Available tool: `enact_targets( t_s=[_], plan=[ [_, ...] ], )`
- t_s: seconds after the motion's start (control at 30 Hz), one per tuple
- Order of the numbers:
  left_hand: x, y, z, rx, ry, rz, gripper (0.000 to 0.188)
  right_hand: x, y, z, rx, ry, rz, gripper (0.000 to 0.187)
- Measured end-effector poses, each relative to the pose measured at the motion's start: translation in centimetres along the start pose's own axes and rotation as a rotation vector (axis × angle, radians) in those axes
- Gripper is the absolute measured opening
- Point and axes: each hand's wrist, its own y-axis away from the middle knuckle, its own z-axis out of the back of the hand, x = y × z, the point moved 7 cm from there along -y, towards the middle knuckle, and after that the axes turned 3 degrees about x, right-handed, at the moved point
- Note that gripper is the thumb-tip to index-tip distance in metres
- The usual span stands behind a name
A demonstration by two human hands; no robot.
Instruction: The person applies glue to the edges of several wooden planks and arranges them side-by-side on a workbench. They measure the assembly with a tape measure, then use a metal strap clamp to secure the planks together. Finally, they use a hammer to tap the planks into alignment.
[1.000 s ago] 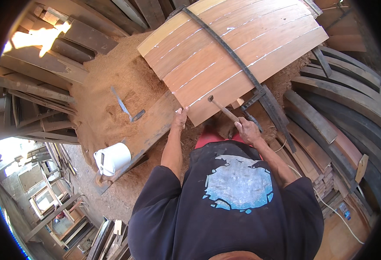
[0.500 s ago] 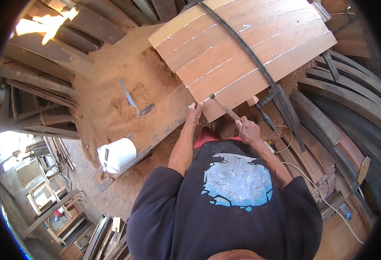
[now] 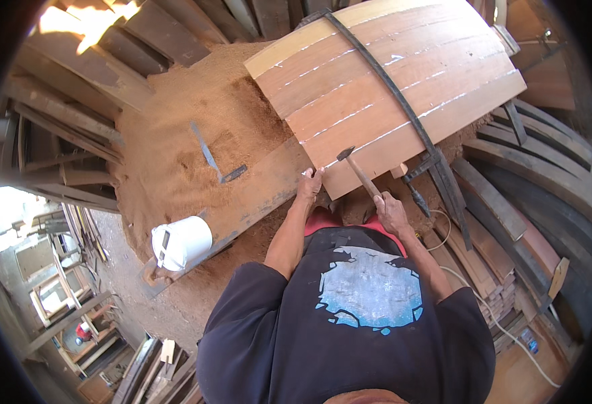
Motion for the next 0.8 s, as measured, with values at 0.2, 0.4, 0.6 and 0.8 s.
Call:
enact_targets(
  t_s=[0.2,0.4,0.6,0.8],
  plan=[
    [1.7,-1.2,0.3,-0.064,0.130,-0.070,0.047,4.2,-4.9,0.4,0.051,-0.466,0.064,0.040],
    [1.7,-1.2,0.6,-0.067,-0.009,0.070,0.073,6.9,-9.5,2.3,-0.020,-0.676,-0.021,0.030],
    [-1.9,1.4,1.9,0.004,0.261,0.101,0.091,6.2,-9.3,1.7,-0.011,-0.654,-0.034,0.027],
    [1.1,-4.7,1.0,0.100,0.532,-0.050,0.069,5.1,-7.0,0.0,-0.026,-0.654,-0.052,0.029]
  ],
)
